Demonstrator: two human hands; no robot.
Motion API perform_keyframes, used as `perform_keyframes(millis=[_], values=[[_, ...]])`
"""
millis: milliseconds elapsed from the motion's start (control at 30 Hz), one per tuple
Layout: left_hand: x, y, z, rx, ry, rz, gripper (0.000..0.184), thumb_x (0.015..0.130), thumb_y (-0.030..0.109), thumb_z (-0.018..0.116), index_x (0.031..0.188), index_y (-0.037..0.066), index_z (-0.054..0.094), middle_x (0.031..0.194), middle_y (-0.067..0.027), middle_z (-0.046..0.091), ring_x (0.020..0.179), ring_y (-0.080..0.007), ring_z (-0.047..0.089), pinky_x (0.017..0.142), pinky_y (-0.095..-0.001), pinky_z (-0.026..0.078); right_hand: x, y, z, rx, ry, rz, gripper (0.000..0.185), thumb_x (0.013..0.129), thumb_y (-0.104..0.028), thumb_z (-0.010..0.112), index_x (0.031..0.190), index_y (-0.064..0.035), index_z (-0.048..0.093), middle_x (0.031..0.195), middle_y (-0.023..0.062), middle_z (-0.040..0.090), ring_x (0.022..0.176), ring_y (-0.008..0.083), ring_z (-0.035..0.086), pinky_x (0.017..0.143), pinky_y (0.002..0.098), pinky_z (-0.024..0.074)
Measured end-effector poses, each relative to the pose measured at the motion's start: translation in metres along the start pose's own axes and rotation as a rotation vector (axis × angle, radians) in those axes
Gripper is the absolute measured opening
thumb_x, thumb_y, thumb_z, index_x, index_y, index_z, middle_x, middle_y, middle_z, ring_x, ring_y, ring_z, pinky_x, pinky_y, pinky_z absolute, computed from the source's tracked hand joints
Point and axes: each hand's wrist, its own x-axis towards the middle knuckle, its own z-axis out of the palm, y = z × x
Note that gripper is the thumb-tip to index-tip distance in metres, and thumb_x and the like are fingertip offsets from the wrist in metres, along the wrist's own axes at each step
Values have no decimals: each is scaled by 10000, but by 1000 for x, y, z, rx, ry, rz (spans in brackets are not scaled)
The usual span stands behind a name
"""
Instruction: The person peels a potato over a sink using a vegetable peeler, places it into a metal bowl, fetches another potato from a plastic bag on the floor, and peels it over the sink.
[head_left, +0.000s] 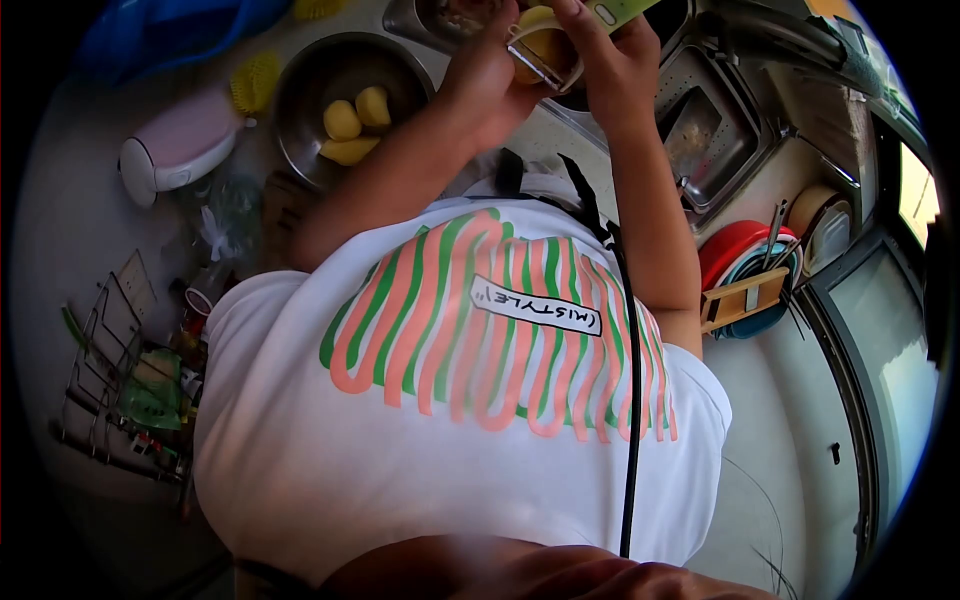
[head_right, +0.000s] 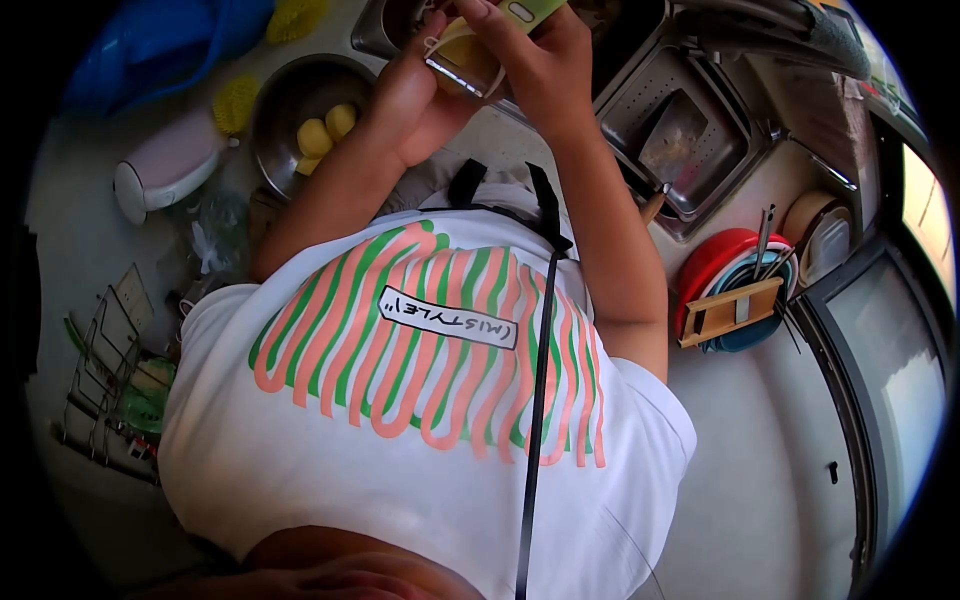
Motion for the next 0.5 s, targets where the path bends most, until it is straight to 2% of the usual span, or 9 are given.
perform_keyframes(millis=[67, 133, 167, 233, 300, 333, 400, 433, 500], values=[[1, 0, 0, -27, 21, -49, 530, 1068, 546, 495, 1338, 103, 604, 1215, -38, 680, 1093, -180, 661, 915, -349, 540, 8, 12, -6, 73, 24, 2, 231, 973, -254, 766, 950, -50, 658, 842, -18, 656, 740, 79, 609, 654, 259, 494], [-7, 6, 12, 103, 104, 4, 536, 1091, 518, 442, 1347, 61, 559, 1160, -128, 671, 942, -219, 617, 852, -352, 518, 18, 20, -6, 210, 97, -6, 231, 976, -253, 762, 952, -55, 646, 833, -20, 648, 721, 80, 599, 641, 256, 489], [-11, 8, 16, 168, 143, 29, 539, 1103, 503, 416, 1351, 40, 537, 1132, -174, 666, 866, -238, 595, 821, -354, 507, 27, 17, -7, 403, 144, -3, 218, 981, -236, 755, 940, -64, 627, 818, -21, 631, 701, 75, 589, 623, 246, 472], [-15, 11, 1, 142, -31, -69, 517, 1096, 497, 448, 1352, 59, 542, 1178, -158, 669, 906, -239, 622, 837, -358, 511, 52, 50, -48, -197, 318, -156, 192, 987, -203, 742, 943, -62, 618, 813, -14, 628, 702, 80, 610, 613, 255, 481], [-23, 17, 2, 103, -187, -161, 490, 1095, 478, 469, 1341, 62, 554, 1187, -147, 673, 925, -237, 634, 838, -360, 511, 57, 49, -70, -354, 337, -167, 169, 990, -190, 734, 969, -64, 624, 806, -15, 624, 702, 90, 622, 614, 264, 491], [-21, 19, 1, 125, -239, -124, 484, 1097, 472, 467, 1334, 61, 561, 1176, -146, 676, 922, -232, 634, 834, -359, 509, 60, 47, -74, -432, 341, -175, 158, 991, -184, 731, 982, -66, 626, 803, -15, 622, 702, 95, 628, 615, 269, 496], [-17, 22, -3, 165, -337, -57, 471, 1101, 460, 463, 1319, 58, 576, 1154, -145, 683, 916, -224, 634, 826, -355, 505, 58, 36, -66, 25, 340, -55, 156, 993, -192, 728, 1000, -69, 633, 815, -13, 627, 718, 105, 637, 629, 278, 508], [-15, 16, -7, 114, -257, -62, 482, 1093, 481, 473, 1322, 72, 588, 1171, -111, 685, 974, -211, 646, 855, -352, 517, 50, 28, -59, 249, 340, 12, 156, 995, -196, 727, 1009, -70, 636, 821, -12, 629, 726, 111, 641, 636, 282, 514], [-3, 6, -13, 26, -111, -55, 505, 1077, 523, 492, 1326, 100, 613, 1206, -43, 688, 1091, -187, 668, 913, -348, 543, 29, 25, -46, 404, 210, -4, 171, 1000, -217, 723, 1060, -85, 632, 899, -9, 633, 782, 104, 643, 673, 286, 522]])
